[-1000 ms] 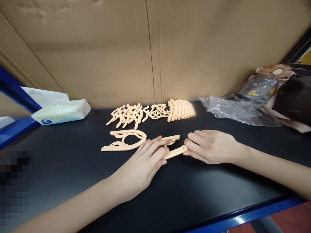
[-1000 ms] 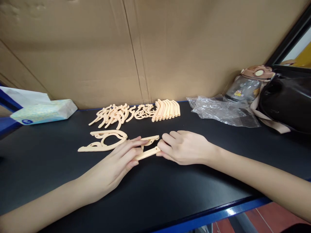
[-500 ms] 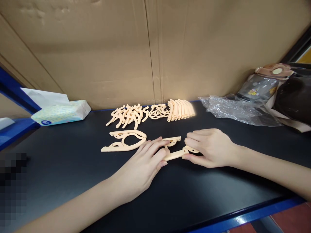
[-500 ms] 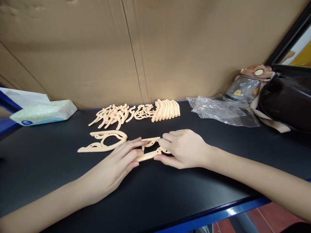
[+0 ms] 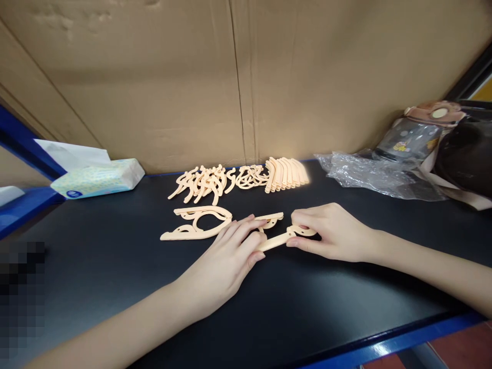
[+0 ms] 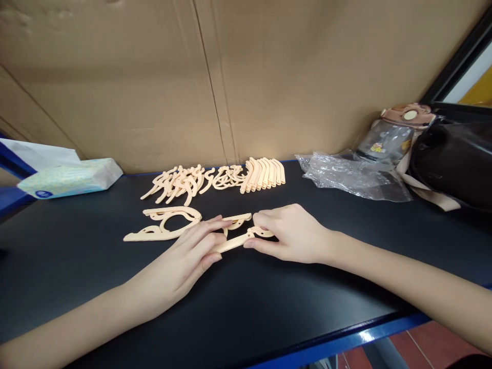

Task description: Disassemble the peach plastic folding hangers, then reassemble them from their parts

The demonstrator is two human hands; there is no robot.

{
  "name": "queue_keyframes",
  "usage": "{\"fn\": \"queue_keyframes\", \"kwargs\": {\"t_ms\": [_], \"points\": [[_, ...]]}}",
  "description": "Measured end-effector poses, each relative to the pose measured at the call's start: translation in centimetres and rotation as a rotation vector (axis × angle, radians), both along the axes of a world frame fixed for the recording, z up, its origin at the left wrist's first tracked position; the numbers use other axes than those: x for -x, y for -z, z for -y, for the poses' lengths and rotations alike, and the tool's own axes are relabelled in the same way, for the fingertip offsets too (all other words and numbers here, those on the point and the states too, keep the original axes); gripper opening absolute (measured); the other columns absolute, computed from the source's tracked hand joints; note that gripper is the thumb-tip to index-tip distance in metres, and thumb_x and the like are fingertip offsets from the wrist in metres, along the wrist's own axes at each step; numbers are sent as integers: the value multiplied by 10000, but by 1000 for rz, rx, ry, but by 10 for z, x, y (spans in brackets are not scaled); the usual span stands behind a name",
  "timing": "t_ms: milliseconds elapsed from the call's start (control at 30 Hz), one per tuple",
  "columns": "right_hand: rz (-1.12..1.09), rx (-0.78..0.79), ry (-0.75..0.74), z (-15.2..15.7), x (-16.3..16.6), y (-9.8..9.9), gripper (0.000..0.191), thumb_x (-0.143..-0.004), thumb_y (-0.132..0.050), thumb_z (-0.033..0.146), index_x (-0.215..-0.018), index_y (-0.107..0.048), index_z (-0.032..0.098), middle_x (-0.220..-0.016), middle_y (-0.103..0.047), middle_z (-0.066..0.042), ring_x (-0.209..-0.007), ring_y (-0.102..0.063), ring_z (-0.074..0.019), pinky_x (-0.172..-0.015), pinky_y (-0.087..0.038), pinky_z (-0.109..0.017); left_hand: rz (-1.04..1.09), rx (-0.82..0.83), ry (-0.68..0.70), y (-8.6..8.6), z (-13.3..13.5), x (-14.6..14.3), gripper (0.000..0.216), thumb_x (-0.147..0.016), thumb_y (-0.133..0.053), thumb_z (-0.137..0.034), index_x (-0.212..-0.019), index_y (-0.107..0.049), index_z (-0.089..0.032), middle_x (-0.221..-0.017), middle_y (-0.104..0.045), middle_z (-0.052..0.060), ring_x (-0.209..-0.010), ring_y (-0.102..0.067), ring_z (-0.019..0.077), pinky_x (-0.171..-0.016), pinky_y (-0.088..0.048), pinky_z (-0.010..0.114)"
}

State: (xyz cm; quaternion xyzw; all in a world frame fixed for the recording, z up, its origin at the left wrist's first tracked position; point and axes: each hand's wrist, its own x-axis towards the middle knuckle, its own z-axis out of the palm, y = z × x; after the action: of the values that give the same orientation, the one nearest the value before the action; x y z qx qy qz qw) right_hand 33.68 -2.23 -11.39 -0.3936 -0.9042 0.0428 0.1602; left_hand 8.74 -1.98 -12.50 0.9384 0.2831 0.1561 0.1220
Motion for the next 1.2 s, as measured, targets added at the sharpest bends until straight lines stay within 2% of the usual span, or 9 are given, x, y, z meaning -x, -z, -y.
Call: {"fn": "queue_keyframes", "kwargs": {"t_ms": [300,467,567,733,867,967,1200], "points": [[13,199,-28,2,3,-4,276,-955,-383,396,-815,-492,184,-700,-560,15,-547,-461,-98,-528,-299,-222,-18,-6,0,0,0,0,208,-969,-340,-228,-1113,-490,-224,-1329,-481,69,-1336,-321,239,-1065,-349,460],[49,209,-62,2,4,-3,273,-974,-334,370,-907,-512,174,-794,-588,-15,-603,-492,-114,-562,-325,-232,-39,-23,15,1,1,0,216,-975,-321,-219,-1131,-471,-219,-1330,-473,74,-1338,-313,236,-1067,-342,464],[17,204,-44,1,3,-3,279,-969,-342,393,-853,-482,181,-735,-549,5,-578,-463,-113,-551,-308,-234,-33,-9,11,0,0,0,214,-975,-319,-207,-1130,-465,-220,-1341,-459,76,-1332,-318,226,-1058,-357,442],[-65,282,-10,-1,1,-3,322,-950,-396,427,-723,-392,199,-592,-421,60,-509,-385,-93,-508,-255,-227,-24,7,-2,1,0,-1,189,-971,-335,-206,-1107,-467,-217,-1362,-442,71,-1340,-298,223,-1069,-344,440],[-91,333,-67,-1,1,-4,296,-968,-363,400,-758,-412,197,-634,-457,54,-533,-415,-89,-522,-275,-216,-25,-2,8,2,0,-1,172,-968,-336,-193,-1074,-471,-209,-1355,-445,77,-1327,-315,225,-1064,-345,443],[-34,277,-60,0,1,-3,298,-972,-342,408,-789,-439,194,-670,-502,36,-540,-430,-97,-527,-275,-222,-33,-23,12,2,0,-1,171,-964,-340,-181,-1073,-471,-203,-1347,-453,79,-1321,-323,227,-1059,-350,446],[137,23,-11,0,0,2,339,-967,-308,442,-806,-456,184,-693,-561,-8,-535,-469,-126,-509,-263,-239,-34,-51,19,1,0,-2,172,-961,-344,-174,-1065,-480,-189,-1335,-473,89,-1309,-343,235,-1048,-367,447]]}}
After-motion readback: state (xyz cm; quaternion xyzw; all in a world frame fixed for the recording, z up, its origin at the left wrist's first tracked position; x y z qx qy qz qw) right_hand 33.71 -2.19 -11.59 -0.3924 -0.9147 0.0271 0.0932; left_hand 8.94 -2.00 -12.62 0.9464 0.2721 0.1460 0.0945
